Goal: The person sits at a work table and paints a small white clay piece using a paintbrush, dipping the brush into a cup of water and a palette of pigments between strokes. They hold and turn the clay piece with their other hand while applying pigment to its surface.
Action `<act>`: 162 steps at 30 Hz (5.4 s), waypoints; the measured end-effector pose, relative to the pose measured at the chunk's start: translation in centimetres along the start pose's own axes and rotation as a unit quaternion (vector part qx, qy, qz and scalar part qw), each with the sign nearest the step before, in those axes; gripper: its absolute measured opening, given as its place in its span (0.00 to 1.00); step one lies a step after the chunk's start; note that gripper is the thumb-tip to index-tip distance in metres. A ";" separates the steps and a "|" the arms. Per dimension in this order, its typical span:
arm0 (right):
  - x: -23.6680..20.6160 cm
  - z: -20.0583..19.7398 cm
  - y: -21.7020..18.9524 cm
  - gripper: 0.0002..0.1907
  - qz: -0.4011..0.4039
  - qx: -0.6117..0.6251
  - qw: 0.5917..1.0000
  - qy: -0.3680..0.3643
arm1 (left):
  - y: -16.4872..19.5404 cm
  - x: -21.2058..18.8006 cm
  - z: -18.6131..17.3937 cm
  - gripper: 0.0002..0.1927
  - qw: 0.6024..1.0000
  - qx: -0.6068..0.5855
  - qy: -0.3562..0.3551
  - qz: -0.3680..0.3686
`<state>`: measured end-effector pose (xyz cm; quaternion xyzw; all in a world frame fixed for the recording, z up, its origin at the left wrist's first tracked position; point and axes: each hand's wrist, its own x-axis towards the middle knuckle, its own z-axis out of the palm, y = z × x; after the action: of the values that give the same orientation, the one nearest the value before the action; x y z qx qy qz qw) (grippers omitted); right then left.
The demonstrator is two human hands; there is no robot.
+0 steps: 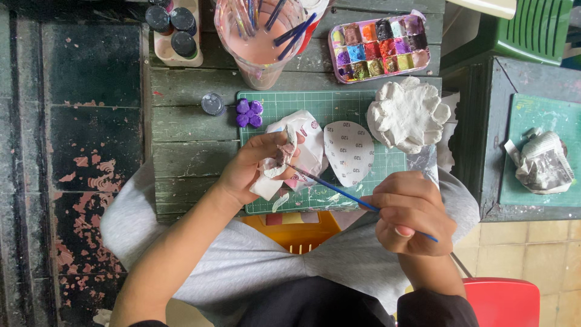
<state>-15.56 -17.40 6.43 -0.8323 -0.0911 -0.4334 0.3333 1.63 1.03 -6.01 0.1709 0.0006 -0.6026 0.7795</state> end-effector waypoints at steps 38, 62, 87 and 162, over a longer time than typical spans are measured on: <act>0.1 -0.1 -0.1 0.19 0.021 0.014 1.000 0.017 | 0.1 0.0 -0.2 0.15 0.999 0.023 -0.024 0.038; 0.3 -1.2 -0.6 0.16 -0.010 -0.007 0.998 -0.058 | 0.1 0.0 -0.9 0.16 0.999 0.024 -0.011 0.032; 0.3 -1.2 -0.6 0.15 -0.025 -0.023 0.997 -0.074 | 0.1 0.1 -1.0 0.15 1.000 0.008 -0.006 0.029; 11.3 1.5 16.8 0.05 0.010 -0.209 0.961 -0.183 | 0.8 0.9 -0.2 0.08 0.996 0.074 0.030 0.037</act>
<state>-0.35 -30.82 6.64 -0.9494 -0.0500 -0.2798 0.1338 2.66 0.42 -6.20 0.2456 -0.0267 -0.5662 0.7864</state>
